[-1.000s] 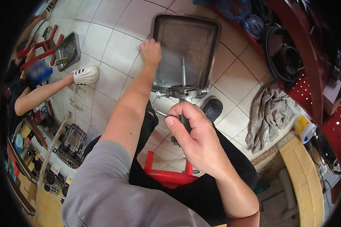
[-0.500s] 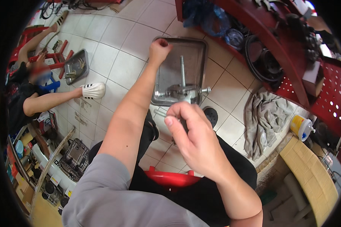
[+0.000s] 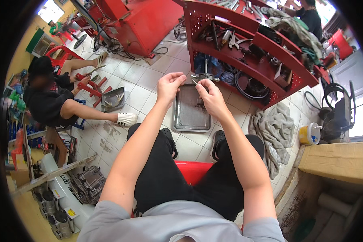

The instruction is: The person sits on a stool and assembles a mechanical component, likely a carburetor, by hand. They insert a long threaded rod into the central housing and then attach smaller metal pieces to the sides, manipulating the parts to fit them together.

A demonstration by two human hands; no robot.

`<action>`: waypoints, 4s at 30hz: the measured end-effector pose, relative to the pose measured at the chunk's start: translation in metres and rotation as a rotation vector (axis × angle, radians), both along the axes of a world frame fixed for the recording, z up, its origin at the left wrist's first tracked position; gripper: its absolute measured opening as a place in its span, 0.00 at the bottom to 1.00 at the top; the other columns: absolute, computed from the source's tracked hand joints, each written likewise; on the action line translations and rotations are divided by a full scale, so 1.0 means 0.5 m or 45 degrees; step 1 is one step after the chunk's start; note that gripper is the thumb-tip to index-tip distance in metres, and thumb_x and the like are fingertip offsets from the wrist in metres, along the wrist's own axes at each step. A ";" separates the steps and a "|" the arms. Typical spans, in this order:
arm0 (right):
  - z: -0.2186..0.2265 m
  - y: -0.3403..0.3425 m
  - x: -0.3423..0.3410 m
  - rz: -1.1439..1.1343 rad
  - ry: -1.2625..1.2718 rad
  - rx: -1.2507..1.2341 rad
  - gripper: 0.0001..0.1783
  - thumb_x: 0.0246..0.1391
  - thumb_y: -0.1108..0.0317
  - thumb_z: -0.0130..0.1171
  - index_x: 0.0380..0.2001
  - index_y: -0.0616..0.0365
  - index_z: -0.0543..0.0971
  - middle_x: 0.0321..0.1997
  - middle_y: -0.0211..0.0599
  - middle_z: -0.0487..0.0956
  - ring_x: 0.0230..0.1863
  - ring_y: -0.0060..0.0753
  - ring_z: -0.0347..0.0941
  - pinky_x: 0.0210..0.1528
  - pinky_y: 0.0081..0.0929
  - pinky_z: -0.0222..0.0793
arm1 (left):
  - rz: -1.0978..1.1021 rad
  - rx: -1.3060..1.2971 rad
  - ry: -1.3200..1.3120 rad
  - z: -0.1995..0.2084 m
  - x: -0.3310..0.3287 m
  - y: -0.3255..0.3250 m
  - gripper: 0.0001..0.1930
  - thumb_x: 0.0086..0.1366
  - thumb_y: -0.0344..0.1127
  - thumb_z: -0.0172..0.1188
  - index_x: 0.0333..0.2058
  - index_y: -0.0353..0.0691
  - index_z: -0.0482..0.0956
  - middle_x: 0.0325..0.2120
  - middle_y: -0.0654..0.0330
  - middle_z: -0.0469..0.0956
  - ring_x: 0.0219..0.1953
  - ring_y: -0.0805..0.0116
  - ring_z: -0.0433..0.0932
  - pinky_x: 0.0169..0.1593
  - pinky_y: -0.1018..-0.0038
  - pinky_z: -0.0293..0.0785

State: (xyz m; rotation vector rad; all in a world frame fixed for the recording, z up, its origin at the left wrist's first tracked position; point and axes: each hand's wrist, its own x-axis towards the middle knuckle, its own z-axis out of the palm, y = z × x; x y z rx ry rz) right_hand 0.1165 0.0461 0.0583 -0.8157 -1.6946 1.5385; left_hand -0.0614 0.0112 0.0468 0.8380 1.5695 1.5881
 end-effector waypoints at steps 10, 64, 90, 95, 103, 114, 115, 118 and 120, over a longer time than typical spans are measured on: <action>0.046 -0.151 -0.002 0.125 0.254 0.103 0.11 0.71 0.62 0.45 0.42 0.59 0.71 0.37 0.24 0.72 0.39 0.14 0.66 0.42 0.18 0.66 | -0.222 0.151 -0.706 0.077 0.097 -0.175 0.04 0.67 0.34 0.60 0.40 0.47 0.79 0.31 0.71 0.81 0.31 0.82 0.78 0.29 0.83 0.66; -0.016 -0.088 -0.053 -0.063 -0.352 0.476 0.11 0.67 0.61 0.47 0.45 0.54 0.73 0.37 0.50 0.73 0.41 0.55 0.71 0.44 0.45 0.68 | -0.141 -0.216 -1.121 -0.010 0.063 -0.077 0.09 0.61 0.43 0.64 0.34 0.46 0.79 0.32 0.65 0.78 0.38 0.70 0.73 0.47 0.71 0.69; 0.008 -0.070 -0.028 -0.002 -0.140 0.447 0.11 0.68 0.63 0.47 0.40 0.59 0.73 0.32 0.40 0.71 0.37 0.40 0.68 0.44 0.33 0.66 | -0.427 0.278 -1.208 -0.066 0.062 -0.060 0.12 0.63 0.22 0.49 0.44 0.35 0.74 0.40 0.59 0.78 0.43 0.68 0.78 0.51 0.71 0.75; 0.020 -0.076 -0.027 0.016 -0.155 0.451 0.11 0.68 0.63 0.47 0.41 0.58 0.74 0.32 0.40 0.70 0.37 0.40 0.68 0.44 0.33 0.66 | -0.508 0.298 -1.277 -0.091 0.040 -0.059 0.13 0.61 0.19 0.49 0.44 0.35 0.72 0.39 0.59 0.77 0.44 0.66 0.78 0.52 0.70 0.75; 0.024 -0.076 -0.026 0.019 -0.139 0.467 0.11 0.68 0.62 0.47 0.42 0.56 0.75 0.32 0.40 0.70 0.37 0.41 0.68 0.44 0.33 0.66 | -0.529 0.262 -1.273 -0.068 0.038 -0.064 0.13 0.62 0.21 0.51 0.45 0.36 0.72 0.41 0.57 0.78 0.45 0.66 0.78 0.53 0.69 0.75; 0.017 -0.075 -0.025 0.042 -0.256 0.466 0.10 0.68 0.65 0.47 0.40 0.61 0.72 0.35 0.41 0.70 0.37 0.38 0.69 0.44 0.31 0.66 | -0.467 0.177 -1.321 -0.052 0.040 -0.067 0.16 0.63 0.40 0.48 0.42 0.37 0.78 0.40 0.57 0.80 0.45 0.64 0.77 0.56 0.66 0.70; 0.018 -0.077 -0.025 0.039 -0.260 0.464 0.10 0.68 0.65 0.47 0.40 0.61 0.72 0.35 0.41 0.70 0.37 0.38 0.69 0.44 0.31 0.66 | -0.478 0.186 -1.313 -0.049 0.041 -0.069 0.16 0.63 0.41 0.48 0.42 0.37 0.78 0.40 0.57 0.80 0.45 0.64 0.77 0.56 0.66 0.70; 0.010 -0.075 -0.030 0.008 -0.212 0.467 0.11 0.67 0.61 0.48 0.40 0.56 0.73 0.33 0.43 0.70 0.35 0.45 0.68 0.42 0.38 0.67 | -0.500 0.211 -1.284 -0.039 0.043 -0.073 0.17 0.63 0.41 0.48 0.41 0.37 0.78 0.41 0.58 0.80 0.45 0.64 0.77 0.56 0.67 0.69; 0.009 -0.075 -0.029 0.003 -0.224 0.457 0.11 0.67 0.61 0.48 0.40 0.56 0.73 0.33 0.43 0.70 0.36 0.46 0.68 0.41 0.38 0.66 | -0.505 0.223 -1.262 -0.031 0.047 -0.074 0.16 0.63 0.41 0.48 0.41 0.37 0.79 0.41 0.58 0.80 0.45 0.64 0.77 0.56 0.67 0.70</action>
